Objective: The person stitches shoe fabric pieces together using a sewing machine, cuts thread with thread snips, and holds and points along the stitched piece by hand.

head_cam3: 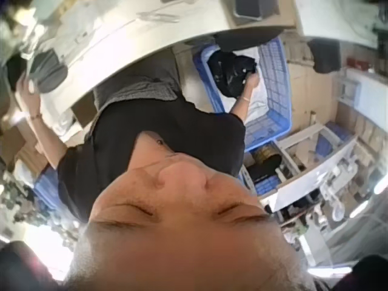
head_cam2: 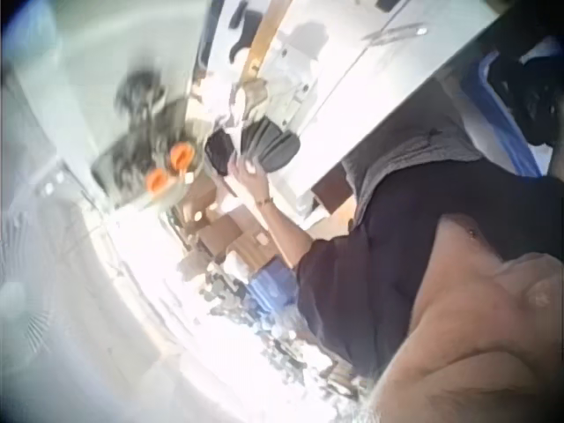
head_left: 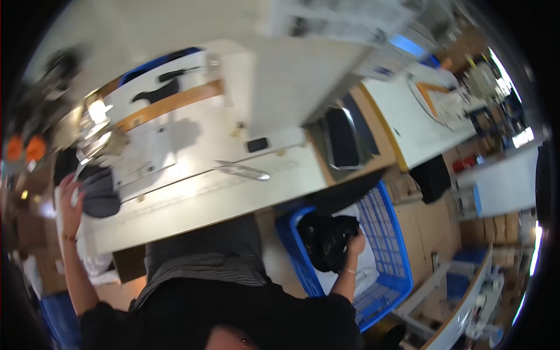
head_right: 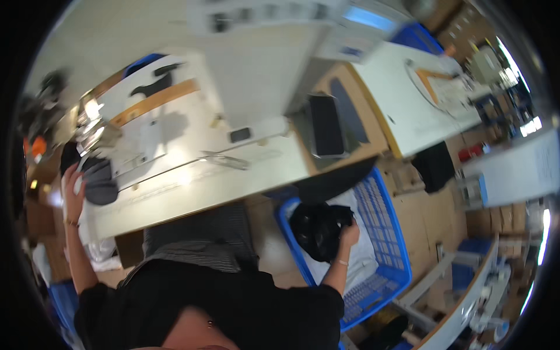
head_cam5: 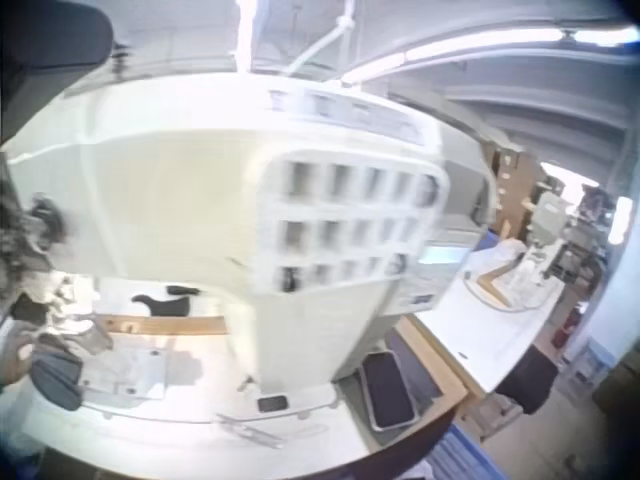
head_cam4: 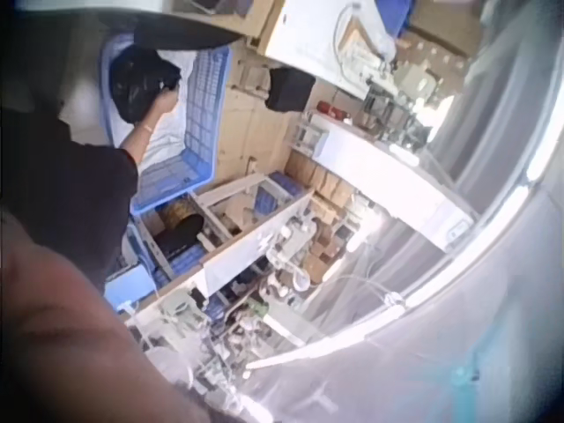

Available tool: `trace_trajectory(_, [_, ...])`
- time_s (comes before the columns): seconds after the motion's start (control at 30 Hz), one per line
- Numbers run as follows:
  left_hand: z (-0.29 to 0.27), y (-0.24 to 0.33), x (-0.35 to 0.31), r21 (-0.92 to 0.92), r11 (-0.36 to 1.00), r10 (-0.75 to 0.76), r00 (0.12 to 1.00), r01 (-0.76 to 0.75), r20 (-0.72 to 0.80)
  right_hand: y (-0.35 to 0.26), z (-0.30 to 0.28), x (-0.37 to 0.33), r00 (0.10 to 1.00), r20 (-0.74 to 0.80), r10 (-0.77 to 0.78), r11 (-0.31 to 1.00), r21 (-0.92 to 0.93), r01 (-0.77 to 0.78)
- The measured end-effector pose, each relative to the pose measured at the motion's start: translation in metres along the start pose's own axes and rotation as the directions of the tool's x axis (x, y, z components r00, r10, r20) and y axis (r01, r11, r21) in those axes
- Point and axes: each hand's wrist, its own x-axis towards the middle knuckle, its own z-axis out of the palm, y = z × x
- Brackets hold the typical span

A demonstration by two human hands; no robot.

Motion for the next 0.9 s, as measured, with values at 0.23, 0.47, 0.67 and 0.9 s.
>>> trace_trajectory(0.23, [0.006, 0.056, 0.031, -0.146, 0.980, 0.130, 0.991, -0.135, -0.044, -0.053, 0.013, -0.025, 0.948, -0.141, -0.285, 0.895, 0.316, 0.315])
trace_trajectory(0.47, [0.001, 0.064, 0.014, -0.317, 0.938, 0.212, 0.958, -0.144, 0.193, -0.048, -0.037, -0.014, 0.805, -0.481, -0.346, 0.887, 0.112, 0.448])
trace_trajectory(0.67, [0.016, 0.067, -0.006, -0.265, 0.917, 0.370, 0.887, -0.299, 0.278, -0.134, -0.181, -0.057, 0.554, -0.711, -0.433, 0.787, 0.002, 0.617])
trace_trajectory(0.9, [0.018, 0.065, 0.000, -0.374, 0.867, 0.433, 0.871, -0.330, 0.234, -0.390, -0.217, -0.188, 0.296, -0.606, -0.739, 0.327, 0.062, 0.943])
